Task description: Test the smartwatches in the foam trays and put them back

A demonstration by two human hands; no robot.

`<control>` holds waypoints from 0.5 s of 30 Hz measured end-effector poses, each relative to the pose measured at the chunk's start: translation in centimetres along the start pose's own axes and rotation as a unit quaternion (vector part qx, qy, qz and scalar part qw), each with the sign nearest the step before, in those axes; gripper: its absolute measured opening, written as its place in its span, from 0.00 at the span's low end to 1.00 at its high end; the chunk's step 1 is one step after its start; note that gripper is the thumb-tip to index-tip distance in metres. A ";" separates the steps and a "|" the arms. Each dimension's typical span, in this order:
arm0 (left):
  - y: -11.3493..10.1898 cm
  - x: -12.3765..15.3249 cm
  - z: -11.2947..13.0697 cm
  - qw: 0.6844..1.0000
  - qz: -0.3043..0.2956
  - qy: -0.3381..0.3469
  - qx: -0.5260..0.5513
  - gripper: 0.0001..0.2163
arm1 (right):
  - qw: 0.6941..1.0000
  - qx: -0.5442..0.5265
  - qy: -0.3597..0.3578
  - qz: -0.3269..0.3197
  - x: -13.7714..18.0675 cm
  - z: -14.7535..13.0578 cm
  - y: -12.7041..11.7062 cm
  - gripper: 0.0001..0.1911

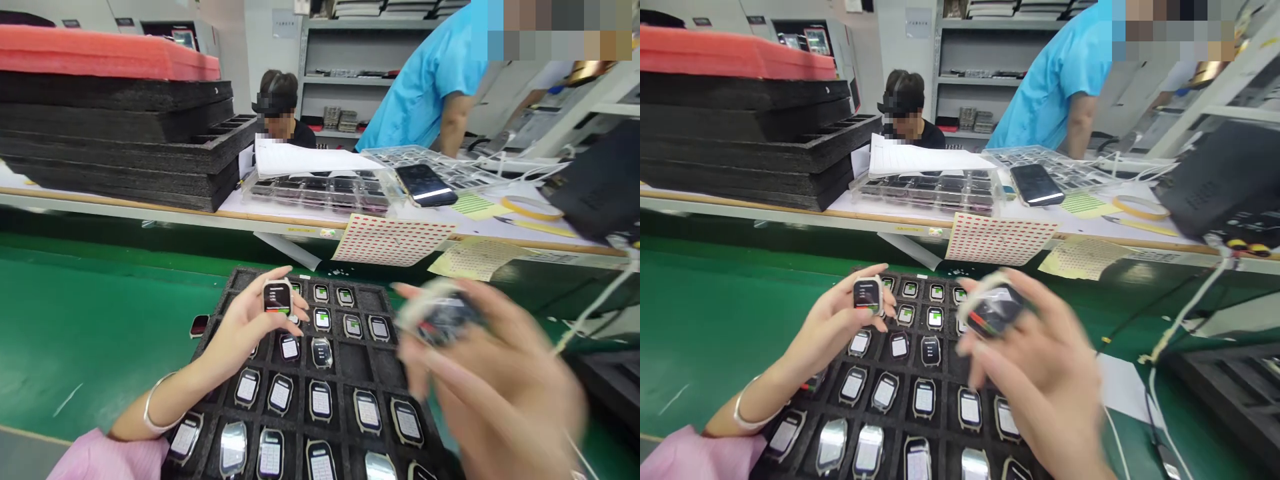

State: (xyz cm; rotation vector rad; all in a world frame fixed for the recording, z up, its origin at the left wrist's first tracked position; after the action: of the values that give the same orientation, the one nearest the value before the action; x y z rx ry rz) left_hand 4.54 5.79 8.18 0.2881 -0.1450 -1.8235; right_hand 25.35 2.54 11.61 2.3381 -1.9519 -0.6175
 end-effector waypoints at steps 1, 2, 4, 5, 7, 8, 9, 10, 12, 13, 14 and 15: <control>-0.3 0.1 0.3 1.000 0.013 0.000 -0.004 0.25 | 1.000 -0.014 -0.005 0.011 -1.1 0.5 0.0 0.22; -0.5 0.1 0.6 1.000 0.023 0.000 -0.007 0.25 | 0.999 -0.028 -0.006 0.019 -2.1 1.1 -0.1 0.23; -0.9 0.2 1.0 0.999 0.035 -0.001 -0.012 0.25 | 0.999 -0.048 0.004 0.025 -3.6 2.5 -0.2 0.22; -0.9 0.3 1.1 0.999 0.039 -0.002 -0.015 0.25 | 0.998 -0.050 0.010 0.023 -4.0 3.2 -0.4 0.21; -1.0 0.3 1.3 0.999 0.043 -0.006 -0.022 0.25 | 0.999 -0.046 0.020 0.007 -4.2 4.0 -0.5 0.22; -1.0 0.3 1.3 0.999 0.043 -0.007 -0.025 0.25 | 0.999 -0.048 0.026 -0.008 -4.1 4.3 -0.4 0.23; -1.0 0.3 1.2 0.999 0.042 -0.010 -0.027 0.25 | 0.998 -0.051 0.031 -0.023 -3.9 4.5 -0.4 0.24; -1.0 0.3 1.1 0.999 0.039 -0.012 -0.029 0.25 | 0.997 -0.055 0.036 -0.036 -3.7 4.6 -0.3 0.25; -0.8 0.2 0.8 0.999 0.030 -0.016 -0.033 0.25 | 0.996 -0.058 0.038 -0.051 -3.4 4.7 -0.2 0.24; -0.8 0.2 0.7 0.999 0.025 -0.019 -0.035 0.25 | 0.997 -0.055 0.035 -0.052 -3.3 4.7 -0.1 0.22; -0.7 0.2 0.5 0.999 0.019 -0.021 -0.037 0.25 | 0.997 -0.047 0.032 -0.050 -3.2 4.8 -0.1 0.20; -0.6 0.2 0.4 0.999 0.011 -0.022 -0.039 0.25 | 0.998 -0.036 0.028 -0.044 -3.2 4.8 0.0 0.17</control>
State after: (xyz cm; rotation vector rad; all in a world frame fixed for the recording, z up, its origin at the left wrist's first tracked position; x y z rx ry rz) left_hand 3.84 5.77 8.35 0.1903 -0.1070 -1.8104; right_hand 23.41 6.66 8.05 2.3803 -1.7822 -0.6095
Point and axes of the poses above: each hand's wrist, its own x-axis away from the middle knuckle, its own y-axis out of the palm, z = x × y, the point moved 6 cm from there along -x, towards the middle knuckle, and after that the axes turned 12 degrees about -x, right-handed, at the moved point
